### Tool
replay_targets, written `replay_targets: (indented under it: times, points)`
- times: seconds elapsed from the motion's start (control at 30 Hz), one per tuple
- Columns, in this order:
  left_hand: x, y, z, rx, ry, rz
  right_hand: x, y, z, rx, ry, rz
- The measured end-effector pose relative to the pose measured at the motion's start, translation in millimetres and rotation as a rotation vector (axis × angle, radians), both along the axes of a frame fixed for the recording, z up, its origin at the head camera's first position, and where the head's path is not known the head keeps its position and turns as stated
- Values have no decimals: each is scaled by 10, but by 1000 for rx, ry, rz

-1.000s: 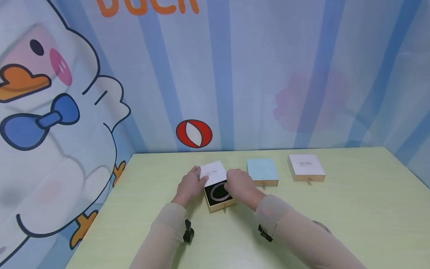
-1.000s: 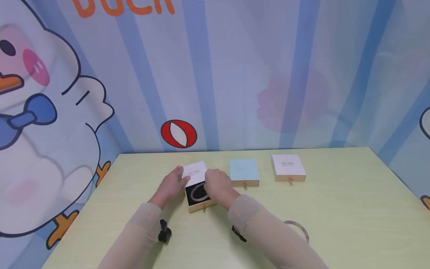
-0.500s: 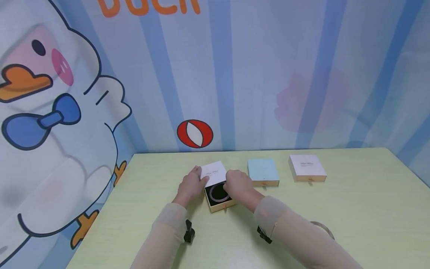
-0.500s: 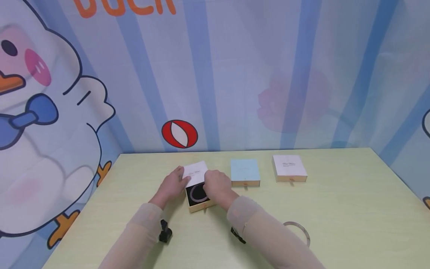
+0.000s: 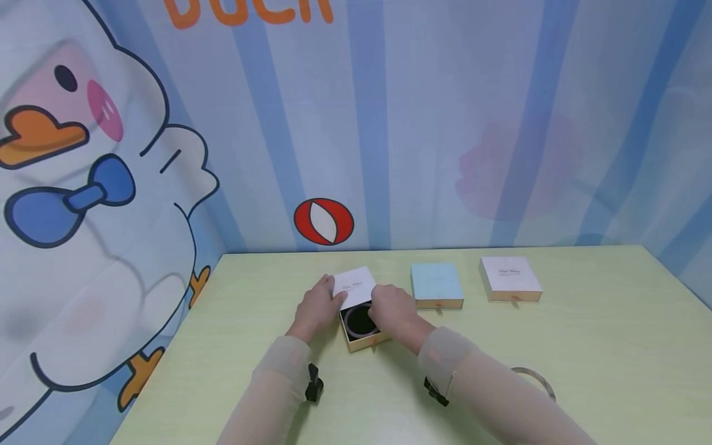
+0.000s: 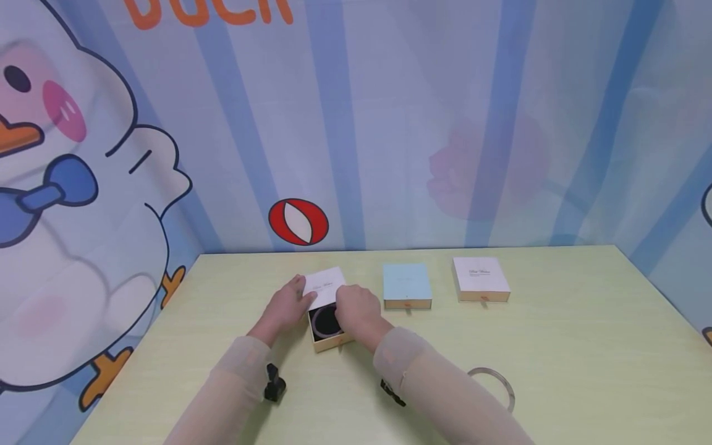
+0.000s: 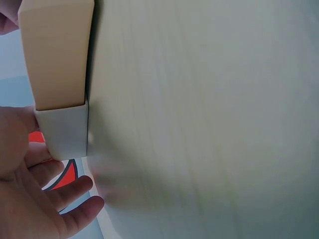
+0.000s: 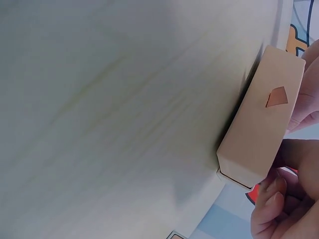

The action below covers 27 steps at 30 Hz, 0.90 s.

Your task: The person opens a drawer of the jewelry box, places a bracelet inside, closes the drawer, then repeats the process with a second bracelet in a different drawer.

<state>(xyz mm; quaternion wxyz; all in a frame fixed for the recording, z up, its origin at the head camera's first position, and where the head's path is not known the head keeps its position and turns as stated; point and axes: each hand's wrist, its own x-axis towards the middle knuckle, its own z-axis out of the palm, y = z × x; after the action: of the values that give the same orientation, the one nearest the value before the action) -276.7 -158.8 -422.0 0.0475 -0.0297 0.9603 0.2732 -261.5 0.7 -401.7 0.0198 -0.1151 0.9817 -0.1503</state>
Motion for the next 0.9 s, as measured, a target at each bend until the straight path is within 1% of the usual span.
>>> replay_targets:
  times: [0.23,0.4,0.5,0.57,0.6,0.67,0.73,0.83,0.9]
  points:
    - [0,-4,9,-4,-7,1,21,16,-11,-2,-11,16]
    - [22,-8,21,3,-3,-3,41,82,4,-82,-16,55]
    - [31,-8,23,4,0,-3,28,156,3,-125,33,103]
    - [32,-4,24,3,-1,-2,6,212,2,-97,61,152]
    - [32,-1,26,2,-2,-3,-7,241,1,-67,62,178]
    - [35,3,28,-3,0,-5,-37,299,3,3,25,235]
    - [35,10,33,-3,0,-3,-62,355,22,60,-52,283]
    - [29,12,34,-9,2,-5,-96,427,54,74,-177,316]
    - [20,15,28,-12,2,-10,-108,463,92,63,-237,326]
